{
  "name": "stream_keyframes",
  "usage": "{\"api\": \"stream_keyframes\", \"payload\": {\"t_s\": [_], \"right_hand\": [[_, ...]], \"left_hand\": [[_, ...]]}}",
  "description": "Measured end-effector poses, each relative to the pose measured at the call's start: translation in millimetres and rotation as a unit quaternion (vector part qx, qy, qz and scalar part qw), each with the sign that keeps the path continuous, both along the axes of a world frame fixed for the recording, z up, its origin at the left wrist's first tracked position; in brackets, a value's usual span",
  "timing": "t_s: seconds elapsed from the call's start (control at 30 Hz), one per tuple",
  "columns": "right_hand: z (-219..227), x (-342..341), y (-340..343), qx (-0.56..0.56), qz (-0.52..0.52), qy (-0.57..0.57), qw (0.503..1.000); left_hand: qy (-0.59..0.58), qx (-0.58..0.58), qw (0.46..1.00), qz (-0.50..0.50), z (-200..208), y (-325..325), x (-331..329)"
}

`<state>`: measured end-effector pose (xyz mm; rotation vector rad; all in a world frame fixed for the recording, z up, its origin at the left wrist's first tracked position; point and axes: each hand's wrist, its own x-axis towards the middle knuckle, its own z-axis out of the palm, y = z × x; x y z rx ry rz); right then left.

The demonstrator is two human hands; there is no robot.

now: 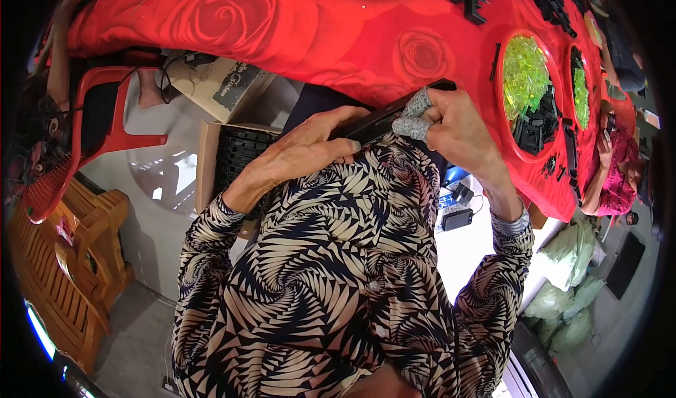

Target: The person assembles black plastic components by hand on a large table.

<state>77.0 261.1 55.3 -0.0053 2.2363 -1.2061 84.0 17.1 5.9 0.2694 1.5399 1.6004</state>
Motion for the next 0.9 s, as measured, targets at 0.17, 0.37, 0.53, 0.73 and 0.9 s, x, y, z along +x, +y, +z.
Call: {"api": "stream_keyframes", "payload": {"t_s": [0.17, 0.37, 0.53, 0.73, 0.9], "right_hand": [[6, 3, -12, 0.023, -0.013, 0.059, 0.998], [7, 4, -13, 0.049, -0.027, 0.072, 0.996], [2, 5, -9, 0.017, -0.043, 0.073, 0.996], [3, 2, -3, 0.015, -0.050, 0.042, 0.998], [8, 2, -5, -0.024, -0.056, 0.003, 0.998]], "left_hand": [[0.013, -0.003, 1.000, -0.001, 0, 1, 0], [0.006, -0.016, 1.000, -0.013, -1, 0, -1], [0.012, -0.027, 0.999, -0.016, -1, 1, -3], [-0.016, -0.016, 1.000, -0.007, -3, 2, -2], [-0.023, -0.009, 1.000, -0.006, -6, 3, -3]]}}
